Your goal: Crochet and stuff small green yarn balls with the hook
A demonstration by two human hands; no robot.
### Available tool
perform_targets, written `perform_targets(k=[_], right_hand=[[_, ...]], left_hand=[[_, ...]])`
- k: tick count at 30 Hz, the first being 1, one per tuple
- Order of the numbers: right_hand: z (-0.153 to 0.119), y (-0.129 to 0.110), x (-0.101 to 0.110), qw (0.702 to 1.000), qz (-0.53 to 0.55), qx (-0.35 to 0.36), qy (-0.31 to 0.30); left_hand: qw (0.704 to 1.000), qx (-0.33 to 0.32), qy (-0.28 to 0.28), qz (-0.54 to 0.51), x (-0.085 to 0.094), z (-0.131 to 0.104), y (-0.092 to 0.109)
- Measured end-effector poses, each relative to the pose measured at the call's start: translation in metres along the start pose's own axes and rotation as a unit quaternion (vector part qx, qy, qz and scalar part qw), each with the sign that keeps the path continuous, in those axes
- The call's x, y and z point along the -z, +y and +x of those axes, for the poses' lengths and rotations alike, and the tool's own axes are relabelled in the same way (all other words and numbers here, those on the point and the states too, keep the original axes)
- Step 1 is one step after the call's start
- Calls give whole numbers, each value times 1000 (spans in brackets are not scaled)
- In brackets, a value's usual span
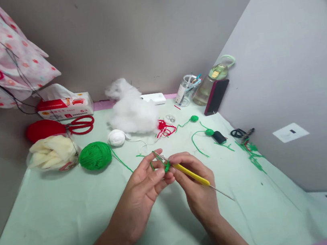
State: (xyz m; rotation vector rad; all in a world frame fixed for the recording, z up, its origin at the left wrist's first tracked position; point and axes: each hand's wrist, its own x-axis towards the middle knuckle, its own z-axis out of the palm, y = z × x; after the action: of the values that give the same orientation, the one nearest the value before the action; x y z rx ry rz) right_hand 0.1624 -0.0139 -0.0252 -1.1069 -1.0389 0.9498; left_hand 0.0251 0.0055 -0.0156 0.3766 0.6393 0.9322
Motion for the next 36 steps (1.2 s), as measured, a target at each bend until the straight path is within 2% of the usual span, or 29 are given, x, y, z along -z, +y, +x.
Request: perform_targets(k=[8,14,23,29,31,33,35,36], right_hand=[[-5,5,9,994,86,-41,-50],[-2,2,12,991,105,-13,-84],[-2,6,13,996,35,28,-74],[-4,-3,8,996,-24,61,-55],[-4,-4,7,998,0,44,-34],[-3,-5,8,998,56,5,-20],[0,-6,12,989,139,-47,-33],[1,-8,14,979,185,-72,-53]], left_hand=[[988,-59,37,138,-2,-5,2],[983,-62,41,169,0,-6,5],[985,-59,29,156,-4,-5,5],[984,-64,19,162,-1,-5,5],[983,-51,13,174,0,-5,6],[979,-26,-20,200,3,-5,12],[965,-14,-67,255,11,-5,25],[954,-32,-70,288,17,-5,34]])
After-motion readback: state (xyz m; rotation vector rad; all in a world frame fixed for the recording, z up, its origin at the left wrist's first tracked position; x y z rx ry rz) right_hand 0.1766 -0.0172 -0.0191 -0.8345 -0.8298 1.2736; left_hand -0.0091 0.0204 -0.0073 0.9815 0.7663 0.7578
